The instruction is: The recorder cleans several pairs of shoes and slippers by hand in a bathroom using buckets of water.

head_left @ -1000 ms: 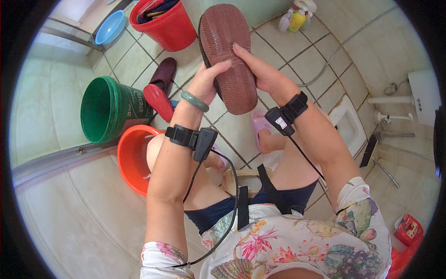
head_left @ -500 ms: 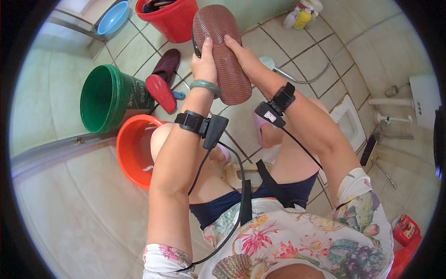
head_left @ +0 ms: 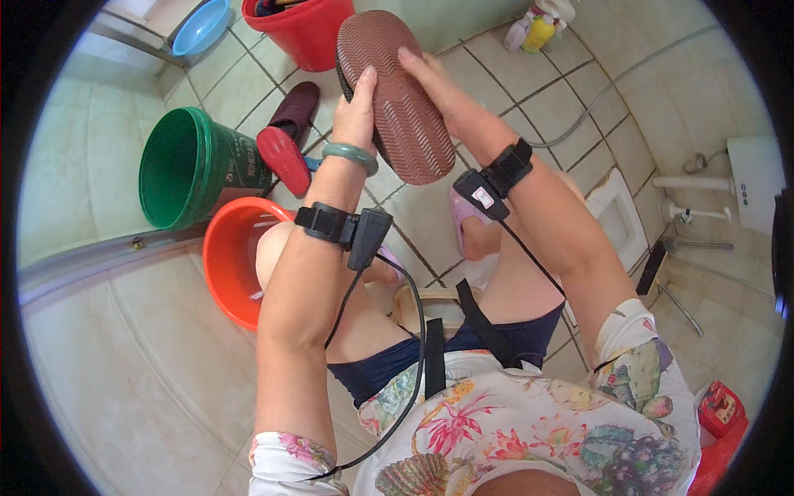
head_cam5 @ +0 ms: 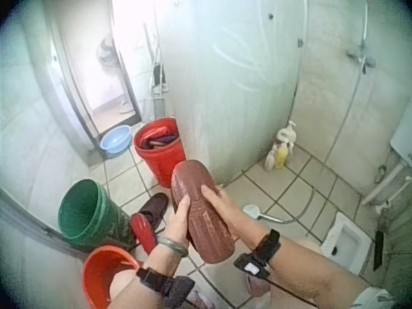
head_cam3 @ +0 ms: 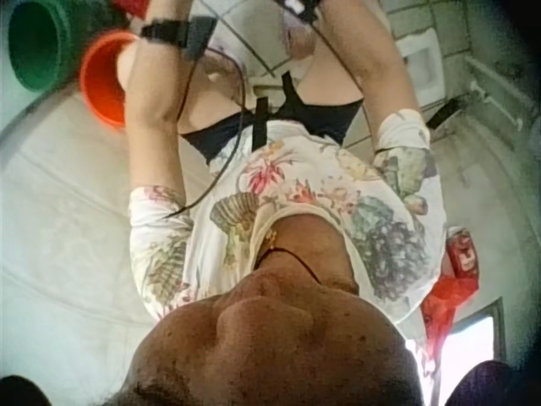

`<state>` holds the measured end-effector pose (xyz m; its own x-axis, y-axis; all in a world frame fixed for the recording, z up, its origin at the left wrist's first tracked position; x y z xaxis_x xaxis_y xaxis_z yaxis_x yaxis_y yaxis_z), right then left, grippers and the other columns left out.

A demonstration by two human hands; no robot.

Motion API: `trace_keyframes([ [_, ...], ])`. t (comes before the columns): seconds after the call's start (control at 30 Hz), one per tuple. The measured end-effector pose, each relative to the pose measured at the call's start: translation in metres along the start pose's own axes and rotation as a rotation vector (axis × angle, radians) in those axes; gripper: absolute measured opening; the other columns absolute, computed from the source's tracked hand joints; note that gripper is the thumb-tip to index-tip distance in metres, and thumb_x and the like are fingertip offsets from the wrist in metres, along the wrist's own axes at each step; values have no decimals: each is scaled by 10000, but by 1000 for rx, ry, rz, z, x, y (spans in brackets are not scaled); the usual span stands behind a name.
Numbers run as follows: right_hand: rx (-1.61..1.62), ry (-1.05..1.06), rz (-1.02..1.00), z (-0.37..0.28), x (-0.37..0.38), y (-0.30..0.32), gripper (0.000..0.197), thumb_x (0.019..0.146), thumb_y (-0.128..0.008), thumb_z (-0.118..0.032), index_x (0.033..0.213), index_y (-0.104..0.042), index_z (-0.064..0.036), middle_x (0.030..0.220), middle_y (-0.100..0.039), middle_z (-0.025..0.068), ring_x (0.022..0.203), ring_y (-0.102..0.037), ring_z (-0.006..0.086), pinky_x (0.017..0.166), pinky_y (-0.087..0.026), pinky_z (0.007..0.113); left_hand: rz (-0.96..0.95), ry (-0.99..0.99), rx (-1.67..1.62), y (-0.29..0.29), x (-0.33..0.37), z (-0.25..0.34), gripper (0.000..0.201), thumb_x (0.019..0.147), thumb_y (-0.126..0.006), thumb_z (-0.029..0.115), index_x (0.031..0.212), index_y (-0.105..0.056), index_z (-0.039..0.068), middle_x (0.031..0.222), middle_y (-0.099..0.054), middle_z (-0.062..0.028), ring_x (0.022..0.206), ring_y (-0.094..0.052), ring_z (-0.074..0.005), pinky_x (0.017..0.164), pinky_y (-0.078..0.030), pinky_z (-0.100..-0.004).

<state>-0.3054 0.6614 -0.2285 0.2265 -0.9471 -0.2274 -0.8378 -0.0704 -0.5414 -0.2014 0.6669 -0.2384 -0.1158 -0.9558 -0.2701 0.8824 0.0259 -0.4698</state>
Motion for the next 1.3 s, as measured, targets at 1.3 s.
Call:
trace_keyframes([
  [1.3,-69,-2,82,-12,1,16,559,876,-566,-429,1170,-519,45,1058,-621,129,898,-616,193,785,-500,313,-59,-17,61,-5,10,5,586,845,-622,379,1257,-432,8,1185,-535,-113,1043,-528,-202,901,-427,-338],
])
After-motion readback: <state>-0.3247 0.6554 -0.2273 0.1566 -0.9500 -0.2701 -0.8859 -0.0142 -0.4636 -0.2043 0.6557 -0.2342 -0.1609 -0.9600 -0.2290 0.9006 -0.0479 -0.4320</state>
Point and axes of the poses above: each hand's wrist, its own x-axis towards the middle knuckle, its own y-axis out of the back of the hand, z = x × y, the point moved 10 cm from there along x, towards the middle knuckle
